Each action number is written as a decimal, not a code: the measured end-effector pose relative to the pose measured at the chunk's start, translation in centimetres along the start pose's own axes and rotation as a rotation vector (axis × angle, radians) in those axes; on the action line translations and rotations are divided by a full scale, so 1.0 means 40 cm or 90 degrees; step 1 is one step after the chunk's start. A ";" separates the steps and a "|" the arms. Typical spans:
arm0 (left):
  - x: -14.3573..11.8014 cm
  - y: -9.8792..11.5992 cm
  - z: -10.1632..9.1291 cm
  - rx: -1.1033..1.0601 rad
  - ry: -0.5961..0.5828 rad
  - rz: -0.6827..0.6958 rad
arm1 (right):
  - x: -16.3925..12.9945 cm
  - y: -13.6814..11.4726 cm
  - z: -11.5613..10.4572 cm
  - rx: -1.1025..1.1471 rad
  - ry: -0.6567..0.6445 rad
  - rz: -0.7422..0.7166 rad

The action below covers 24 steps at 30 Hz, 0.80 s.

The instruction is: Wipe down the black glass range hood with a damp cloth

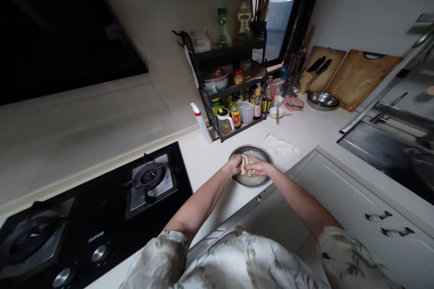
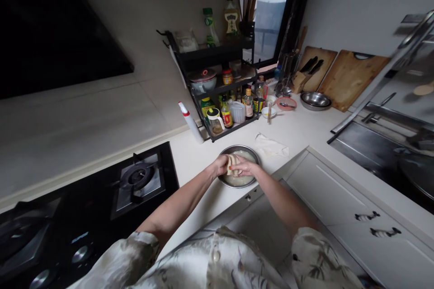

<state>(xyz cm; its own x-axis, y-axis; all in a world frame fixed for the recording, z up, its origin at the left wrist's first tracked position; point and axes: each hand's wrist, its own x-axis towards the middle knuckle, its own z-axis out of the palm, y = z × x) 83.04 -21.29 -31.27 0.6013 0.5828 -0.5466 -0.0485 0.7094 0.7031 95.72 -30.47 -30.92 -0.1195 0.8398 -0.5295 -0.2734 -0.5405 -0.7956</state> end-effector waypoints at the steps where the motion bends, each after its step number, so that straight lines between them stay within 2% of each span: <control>1: 0.000 -0.001 0.001 0.027 0.010 0.008 | 0.005 0.006 0.006 -0.019 0.012 -0.006; 5: -0.021 0.004 -0.006 0.155 0.029 0.094 | 0.026 0.022 0.012 -0.023 0.095 -0.011; 9: -0.063 0.007 -0.020 0.300 -0.026 0.211 | 0.029 0.016 -0.005 -0.012 0.123 0.010; 11: -0.076 0.003 -0.028 0.465 -0.115 0.291 | 0.024 0.006 -0.010 -0.010 0.101 0.019; 13: -0.078 -0.003 -0.037 0.718 -0.208 0.375 | 0.017 -0.002 -0.011 -0.020 0.066 0.037; 15: -0.073 -0.010 -0.044 0.937 -0.246 0.426 | 0.010 -0.007 -0.010 -0.042 0.027 0.068; 16: -0.070 -0.014 -0.046 0.989 -0.242 0.435 | 0.007 -0.008 -0.009 -0.055 0.009 0.086; 20: -0.067 -0.024 -0.039 0.989 -0.219 0.464 | -0.002 -0.009 -0.012 -0.107 -0.034 0.136; 24: -0.071 -0.031 -0.017 0.902 -0.137 0.394 | 0.002 -0.008 -0.008 -0.161 -0.053 0.163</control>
<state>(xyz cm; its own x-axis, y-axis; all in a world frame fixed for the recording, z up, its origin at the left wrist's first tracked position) 80.87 -23.56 -30.91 0.8775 0.4783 -0.0346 0.3660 -0.6214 0.6927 96.11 -30.26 -30.80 -0.2341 0.6707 -0.7038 0.0193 -0.7205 -0.6931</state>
